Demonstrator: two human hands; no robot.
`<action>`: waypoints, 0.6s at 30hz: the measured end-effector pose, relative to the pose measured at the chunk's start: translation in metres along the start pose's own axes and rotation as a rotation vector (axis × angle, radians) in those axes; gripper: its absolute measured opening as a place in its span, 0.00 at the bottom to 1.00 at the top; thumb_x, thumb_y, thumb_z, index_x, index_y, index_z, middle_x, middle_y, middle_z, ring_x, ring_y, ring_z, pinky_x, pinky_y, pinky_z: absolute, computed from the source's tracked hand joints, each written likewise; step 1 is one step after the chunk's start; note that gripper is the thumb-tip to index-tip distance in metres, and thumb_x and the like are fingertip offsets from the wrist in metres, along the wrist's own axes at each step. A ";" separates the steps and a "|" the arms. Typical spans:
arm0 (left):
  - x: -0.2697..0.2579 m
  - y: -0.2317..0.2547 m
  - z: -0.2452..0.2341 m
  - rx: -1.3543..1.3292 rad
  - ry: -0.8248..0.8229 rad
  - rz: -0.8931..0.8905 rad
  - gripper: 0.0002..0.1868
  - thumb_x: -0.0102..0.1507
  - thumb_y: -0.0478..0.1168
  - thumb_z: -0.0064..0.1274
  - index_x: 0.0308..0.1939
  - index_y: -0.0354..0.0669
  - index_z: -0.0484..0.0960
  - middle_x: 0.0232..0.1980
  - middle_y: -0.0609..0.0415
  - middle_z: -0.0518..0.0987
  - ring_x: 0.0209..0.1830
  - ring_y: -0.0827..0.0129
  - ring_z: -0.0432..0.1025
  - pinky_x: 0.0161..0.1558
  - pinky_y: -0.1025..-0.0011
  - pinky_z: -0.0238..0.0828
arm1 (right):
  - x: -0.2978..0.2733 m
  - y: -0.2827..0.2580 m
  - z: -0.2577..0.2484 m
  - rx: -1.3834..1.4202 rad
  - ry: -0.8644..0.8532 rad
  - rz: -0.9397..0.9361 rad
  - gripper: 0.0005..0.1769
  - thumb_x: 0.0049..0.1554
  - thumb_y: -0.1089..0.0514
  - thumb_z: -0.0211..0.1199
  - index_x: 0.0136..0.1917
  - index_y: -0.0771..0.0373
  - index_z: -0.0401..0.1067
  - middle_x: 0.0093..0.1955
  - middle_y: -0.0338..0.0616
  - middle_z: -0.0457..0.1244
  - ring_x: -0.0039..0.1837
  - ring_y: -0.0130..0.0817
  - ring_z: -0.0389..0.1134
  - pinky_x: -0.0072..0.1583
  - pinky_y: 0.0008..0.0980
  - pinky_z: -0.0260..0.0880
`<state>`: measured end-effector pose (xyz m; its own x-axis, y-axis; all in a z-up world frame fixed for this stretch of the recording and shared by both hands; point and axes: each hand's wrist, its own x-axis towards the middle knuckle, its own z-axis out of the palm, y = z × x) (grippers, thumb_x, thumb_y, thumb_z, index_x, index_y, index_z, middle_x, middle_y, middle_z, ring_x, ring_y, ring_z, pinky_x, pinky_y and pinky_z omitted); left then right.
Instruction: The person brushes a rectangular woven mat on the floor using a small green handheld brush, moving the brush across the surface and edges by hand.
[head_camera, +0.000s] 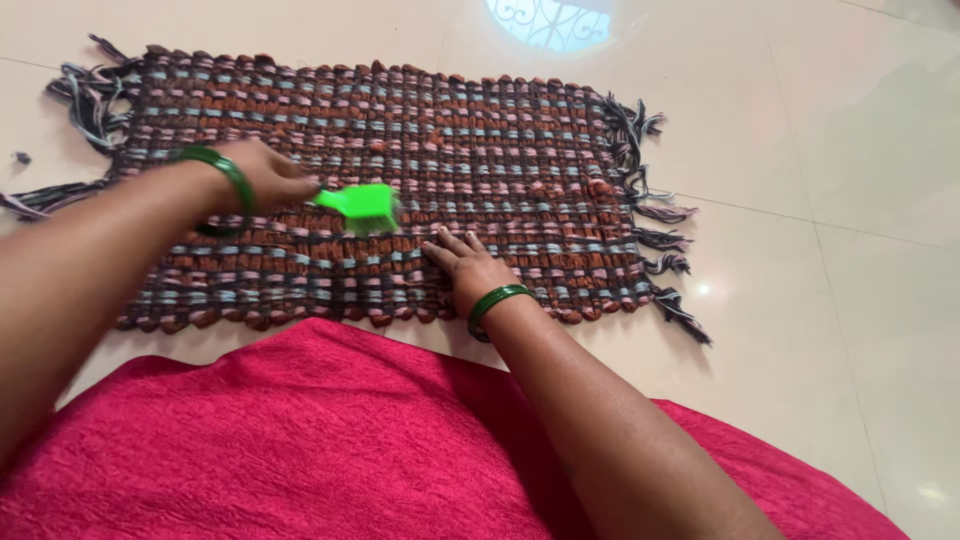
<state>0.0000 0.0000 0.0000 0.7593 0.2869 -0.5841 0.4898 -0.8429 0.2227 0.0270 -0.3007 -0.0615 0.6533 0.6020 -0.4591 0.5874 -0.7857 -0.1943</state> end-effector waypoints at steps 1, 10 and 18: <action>0.012 0.008 0.009 0.068 -0.008 0.038 0.35 0.63 0.70 0.44 0.66 0.60 0.82 0.68 0.50 0.79 0.66 0.55 0.75 0.69 0.52 0.68 | 0.002 0.001 0.002 0.001 0.000 0.002 0.55 0.50 0.54 0.73 0.80 0.31 0.45 0.87 0.24 0.31 0.86 0.42 0.35 0.78 0.46 0.53; 0.041 -0.030 0.023 0.197 -0.025 0.014 0.36 0.64 0.69 0.46 0.68 0.55 0.79 0.68 0.49 0.78 0.66 0.57 0.74 0.69 0.55 0.67 | 0.006 0.005 0.011 0.008 0.035 -0.001 0.58 0.46 0.53 0.77 0.80 0.30 0.46 0.86 0.25 0.33 0.85 0.42 0.35 0.78 0.47 0.52; 0.031 -0.024 0.019 0.068 0.109 0.062 0.36 0.63 0.68 0.49 0.65 0.52 0.82 0.63 0.44 0.81 0.62 0.53 0.76 0.67 0.58 0.68 | 0.006 0.004 0.012 0.004 0.051 0.018 0.56 0.49 0.57 0.74 0.81 0.30 0.46 0.87 0.24 0.33 0.85 0.42 0.35 0.77 0.52 0.52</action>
<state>0.0032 0.0208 -0.0380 0.8312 0.2781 -0.4814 0.4133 -0.8883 0.2003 0.0274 -0.3022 -0.0748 0.6873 0.5940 -0.4181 0.5732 -0.7970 -0.1900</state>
